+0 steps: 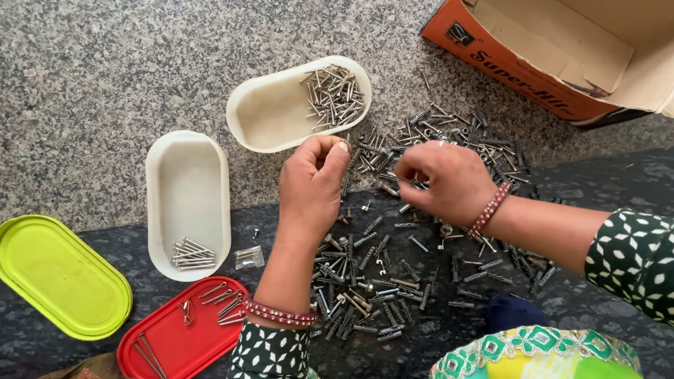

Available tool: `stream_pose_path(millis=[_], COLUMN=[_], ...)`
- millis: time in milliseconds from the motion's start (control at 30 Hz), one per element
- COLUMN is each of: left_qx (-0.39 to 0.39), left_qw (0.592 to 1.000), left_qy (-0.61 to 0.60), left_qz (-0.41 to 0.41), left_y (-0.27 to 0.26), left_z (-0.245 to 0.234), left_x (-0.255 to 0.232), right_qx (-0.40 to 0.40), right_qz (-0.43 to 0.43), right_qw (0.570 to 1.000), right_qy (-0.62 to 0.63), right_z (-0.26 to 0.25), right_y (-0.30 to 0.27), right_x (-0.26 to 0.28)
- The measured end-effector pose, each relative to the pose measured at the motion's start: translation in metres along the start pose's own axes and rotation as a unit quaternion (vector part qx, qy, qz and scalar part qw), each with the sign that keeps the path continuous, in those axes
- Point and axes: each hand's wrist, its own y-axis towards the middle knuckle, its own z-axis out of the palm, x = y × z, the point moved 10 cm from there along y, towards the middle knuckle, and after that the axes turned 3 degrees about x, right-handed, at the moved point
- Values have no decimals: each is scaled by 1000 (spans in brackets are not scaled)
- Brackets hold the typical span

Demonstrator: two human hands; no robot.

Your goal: The person picks up screws and washers from a pile on the floor, fits the washers onto the screws, and places the assembled hardware into separate plastic containers.

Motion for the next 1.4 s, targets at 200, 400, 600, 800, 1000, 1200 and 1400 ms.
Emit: stream_pose_path(millis=[200, 400, 600, 800, 1000, 1200, 1400], left_qx=[-74, -137, -75, -57, -42, -68, -63], left_qw=[983, 872, 869, 888, 895, 918, 926], left_qy=[166, 441, 461, 447, 435, 361, 324], left_qz=[-5, 161, 163, 91, 87, 152, 185], left_y=[5, 50, 90, 84, 96, 82, 37], left_z=[-20, -26, -10, -16, -10, -11, -20], left_x=[-22, -70, -67, -49, -50, -60, -68], right_qx=[-22, -72, -96, -48, -73, -93, -87], right_qz=[103, 156, 141, 169, 131, 113, 93], right_qw=[989, 972, 967, 963, 979, 982, 989], right_qy=[102, 160, 191, 203, 136, 124, 80], right_z=[-7, -21, -27, -14, -24, -28, -28], right_y=[17, 54, 76, 86, 112, 108, 68], right_x=[-13, -29, -32, -40, -26, -23, -32])
